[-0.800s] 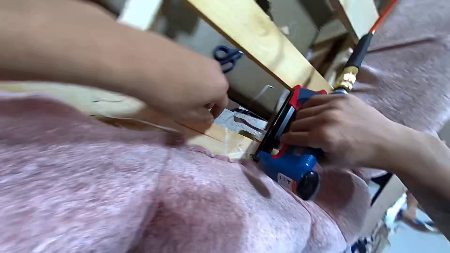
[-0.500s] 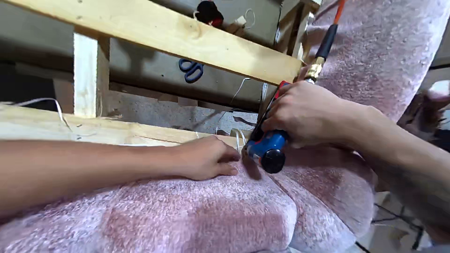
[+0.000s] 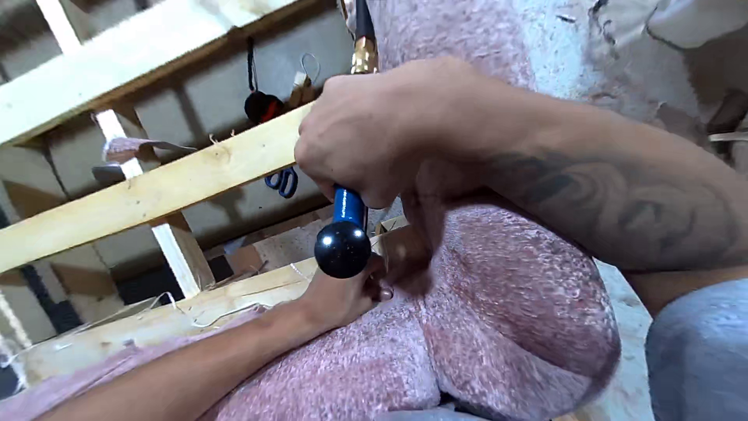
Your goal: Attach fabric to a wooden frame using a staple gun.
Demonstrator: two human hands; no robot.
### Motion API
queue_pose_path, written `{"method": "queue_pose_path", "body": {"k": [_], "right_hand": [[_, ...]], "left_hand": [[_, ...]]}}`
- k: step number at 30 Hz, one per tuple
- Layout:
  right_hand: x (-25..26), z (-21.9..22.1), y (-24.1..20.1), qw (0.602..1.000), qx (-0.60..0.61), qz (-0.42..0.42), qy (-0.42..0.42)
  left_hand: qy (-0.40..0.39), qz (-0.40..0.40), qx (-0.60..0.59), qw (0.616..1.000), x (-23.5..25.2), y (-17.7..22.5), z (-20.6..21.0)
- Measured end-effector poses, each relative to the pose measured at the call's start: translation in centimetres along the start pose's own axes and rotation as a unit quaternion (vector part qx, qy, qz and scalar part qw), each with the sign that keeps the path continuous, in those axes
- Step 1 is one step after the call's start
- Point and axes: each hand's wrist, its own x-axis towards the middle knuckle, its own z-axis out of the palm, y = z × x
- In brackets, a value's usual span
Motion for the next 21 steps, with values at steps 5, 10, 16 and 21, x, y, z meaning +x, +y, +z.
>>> {"method": "queue_pose_path", "body": {"k": [5, 10, 16, 21], "right_hand": [[-1.7, -0.7, 0.0, 1.000, -0.007, -0.002, -0.020], [-1.6, -1.1, 0.1, 0.997, -0.047, -0.068, -0.013], [-2.1, -0.4, -2.0, 0.987, 0.002, -0.158, -0.041], [-0.1, 3.0, -5.0, 0.978, -0.019, -0.194, -0.071]], "left_hand": [[0.067, -0.014, 0.094, 0.993, 1.0, 0.0, 1.3], [0.167, 0.022, 0.093, 0.981, 1.5, 0.1, 0.9], [0.135, 0.021, -0.033, 0.990, 2.5, -1.1, 0.5], [0.105, 0.071, -0.143, 0.982, 2.9, -3.3, -1.0]]}}
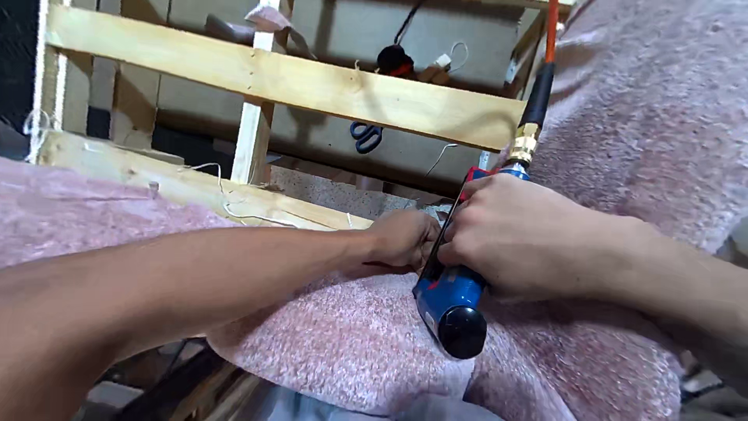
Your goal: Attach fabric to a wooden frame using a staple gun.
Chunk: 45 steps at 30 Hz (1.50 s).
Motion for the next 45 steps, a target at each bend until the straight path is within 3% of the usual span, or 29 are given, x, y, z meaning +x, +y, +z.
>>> {"method": "queue_pose_path", "body": {"k": [6, 9, 19, 24, 30, 34, 37, 41, 45], "right_hand": [[1.8, 1.9, -0.2, 0.999, -0.008, 0.022, -0.039], [2.3, 1.9, -0.2, 0.996, -0.026, 0.024, -0.083], [3.1, 1.9, -0.8, 0.992, -0.043, 0.027, -0.116], [2.6, 2.3, -0.3, 0.990, -0.048, 0.015, -0.131], [0.5, 2.3, 2.6, 0.989, 0.006, -0.016, -0.146], [0.0, 2.4, 2.1, 0.991, 0.012, -0.018, -0.134], [0.0, 2.1, 2.1, 0.995, 0.024, -0.025, -0.096], [0.1, 2.1, 2.2, 0.996, 0.030, -0.023, -0.077], [0.4, 2.4, 2.0, 0.996, 0.020, -0.017, -0.089]], "left_hand": [[-0.012, -0.014, 0.048, 0.999, 1.2, -1.6, -0.2], [-0.013, 0.016, 0.057, 0.998, 1.4, -2.3, -0.1], [0.005, 0.101, 0.125, 0.987, 1.2, -3.2, 0.3], [-0.011, 0.098, 0.091, 0.991, 1.5, -3.3, 0.3], [-0.034, 0.105, -0.054, 0.992, 0.5, -4.3, -1.4], [-0.092, 0.114, 0.068, 0.987, -2.9, -3.6, -2.6], [-0.084, 0.111, 0.112, 0.984, -2.9, -2.6, -1.9], [-0.119, 0.029, 0.160, 0.979, -3.0, 0.5, -1.8], [-0.131, 0.021, 0.165, 0.977, -2.8, 0.6, -1.5]]}}
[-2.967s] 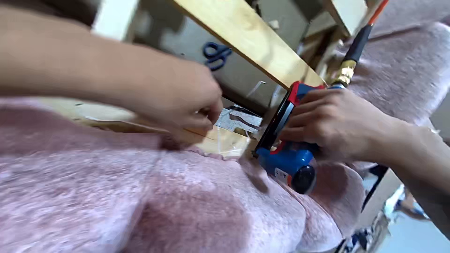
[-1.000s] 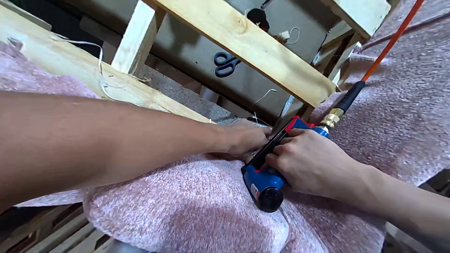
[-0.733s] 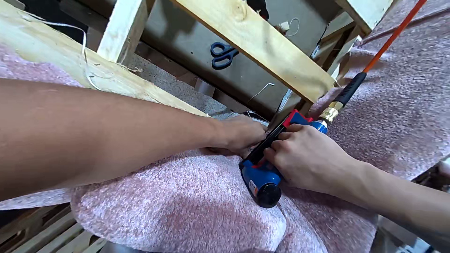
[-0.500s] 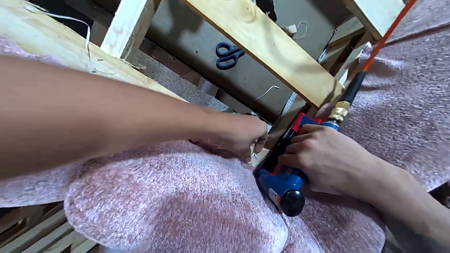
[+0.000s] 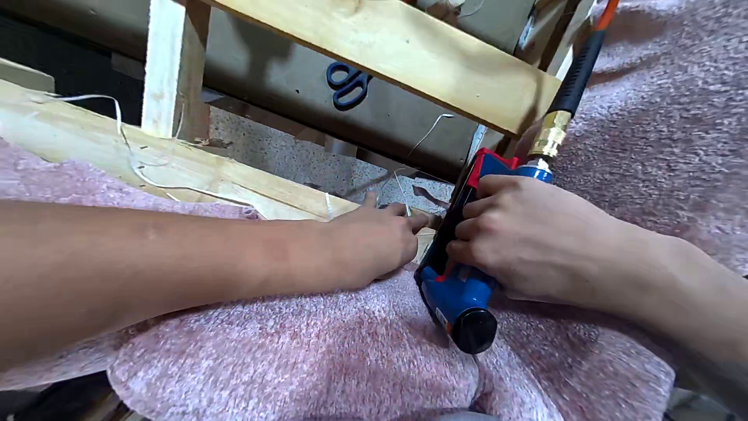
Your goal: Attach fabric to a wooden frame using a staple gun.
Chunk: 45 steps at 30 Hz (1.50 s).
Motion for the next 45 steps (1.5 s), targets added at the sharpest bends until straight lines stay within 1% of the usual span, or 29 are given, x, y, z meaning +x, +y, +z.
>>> {"method": "queue_pose_path", "body": {"k": [4, 7, 9, 11, 14, 17, 20, 24, 26, 29, 32, 34, 35, 38, 41, 43, 45], "right_hand": [[0.3, 0.0, 0.1, 1.000, -0.014, -0.005, -0.004], [0.2, 0.0, 0.1, 1.000, -0.015, -0.001, -0.011], [0.2, 0.0, 0.1, 1.000, -0.013, 0.004, -0.015], [0.2, 0.0, 0.0, 1.000, -0.010, 0.005, -0.010], [0.3, 0.0, 0.0, 1.000, -0.011, 0.001, -0.003], [0.3, 0.0, 0.1, 1.000, -0.014, 0.000, 0.009], [0.8, -0.2, 0.5, 1.000, -0.013, 0.004, 0.024], [2.2, -0.8, 0.4, 0.999, 0.001, 0.003, 0.037], [3.4, -0.8, 0.3, 1.000, 0.004, 0.001, 0.024], [5.3, -0.8, -0.3, 1.000, -0.018, 0.004, -0.011], [5.7, -1.1, -0.9, 1.000, -0.028, 0.005, -0.010], [5.4, -1.1, -0.6, 1.000, -0.030, -0.002, -0.002], [5.2, -1.1, -0.3, 0.999, -0.031, -0.004, 0.003], [5.3, -0.7, -0.5, 0.999, -0.029, 0.001, 0.017], [5.8, -0.5, -1.2, 0.999, -0.024, 0.033, 0.007], [5.7, -0.5, -1.0, 0.999, -0.019, 0.027, -0.004], [5.0, -1.2, 0.0, 0.999, -0.003, 0.020, -0.026]], "left_hand": [[-0.037, -0.024, 0.015, 0.999, 0.2, 0.4, -0.5], [-0.044, -0.055, 0.026, 0.997, 0.2, 0.5, -1.0], [-0.061, -0.072, 0.009, 0.996, 0.2, 0.2, -1.0], [-0.067, -0.067, -0.011, 0.995, 0.2, -0.5, -0.7], [-0.061, -0.019, -0.024, 0.998, 0.2, -1.6, -0.3], [-0.004, 0.072, -0.008, 0.997, 0.0, -3.2, 0.8], [0.059, 0.144, -0.028, 0.987, -0.1, -5.3, 2.1], [0.104, 0.186, -0.059, 0.975, 0.0, -6.5, 2.4], [0.117, 0.198, -0.095, 0.969, 0.3, -7.1, 2.4], [0.111, 0.197, -0.152, 0.962, 0.4, -7.3, 2.1], [0.093, 0.149, -0.208, 0.962, 0.1, -7.0, 1.6], [0.077, 0.115, -0.218, 0.966, -0.3, -6.8, 1.0], [0.074, 0.103, -0.212, 0.969, -0.5, -6.9, 0.7], [0.088, 0.103, -0.191, 0.972, -0.7, -7.1, 0.9], [0.092, 0.096, -0.119, 0.984, -0.3, -7.4, 0.4], [0.095, 0.098, -0.085, 0.987, 0.2, -7.5, 0.1], [0.102, 0.115, -0.107, 0.982, 0.6, -7.6, -0.2]]}}
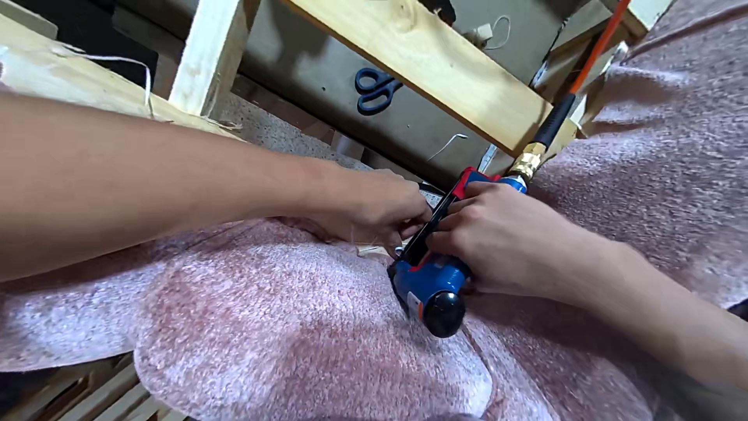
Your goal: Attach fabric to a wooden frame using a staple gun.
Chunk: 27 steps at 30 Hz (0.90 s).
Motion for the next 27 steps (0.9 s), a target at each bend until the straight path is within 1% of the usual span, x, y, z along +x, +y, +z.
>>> {"method": "queue_pose_path", "body": {"k": [2, 4, 5, 7, 10, 13, 15, 18, 21, 24, 27], "right_hand": [[-1.4, -0.6, 0.9, 1.000, 0.008, 0.001, -0.005], [-3.3, -1.0, 1.2, 1.000, 0.004, 0.022, -0.014], [-4.0, -1.1, 1.3, 0.999, 0.000, 0.034, -0.026], [-5.0, -1.2, 1.2, 0.996, -0.003, 0.058, -0.067], [-5.7, -1.2, 1.0, 0.991, 0.005, 0.065, -0.118], [-5.8, -1.1, 0.9, 0.992, 0.006, 0.042, -0.121], [-5.7, -1.1, 0.8, 0.993, 0.004, 0.020, -0.115], [-5.6, -1.2, 0.6, 0.996, 0.003, 0.000, -0.089], [-5.7, -1.1, 0.7, 0.996, 0.001, 0.002, -0.087], [-6.0, -1.0, 0.7, 0.995, 0.001, 0.010, -0.099], [-6.4, -1.0, 1.0, 0.995, 0.001, 0.012, -0.096]], "left_hand": [[0.017, 0.043, -0.048, 0.998, 0.4, -0.4, 0.5], [0.019, 0.055, -0.066, 0.996, 0.8, 0.4, 1.4], [0.015, 0.048, -0.057, 0.997, 1.2, 0.9, 2.0], [-0.009, 0.020, 0.000, 1.000, 2.2, 2.5, 3.1], [-0.004, 0.014, 0.061, 0.998, 3.6, 4.1, 4.3], [-0.032, -0.011, 0.073, 0.997, 4.7, 4.7, 4.7], [-0.050, -0.033, 0.059, 0.996, 5.3, 5.0, 4.6], [-0.061, -0.027, 0.056, 0.996, 5.5, 5.5, 4.3], [-0.098, -0.025, 0.065, 0.993, 5.1, 6.1, 3.6], [-0.119, -0.019, 0.046, 0.992, 5.1, 5.7, 3.1], [-0.150, -0.047, 0.042, 0.987, 5.2, 5.7, 2.7]]}}
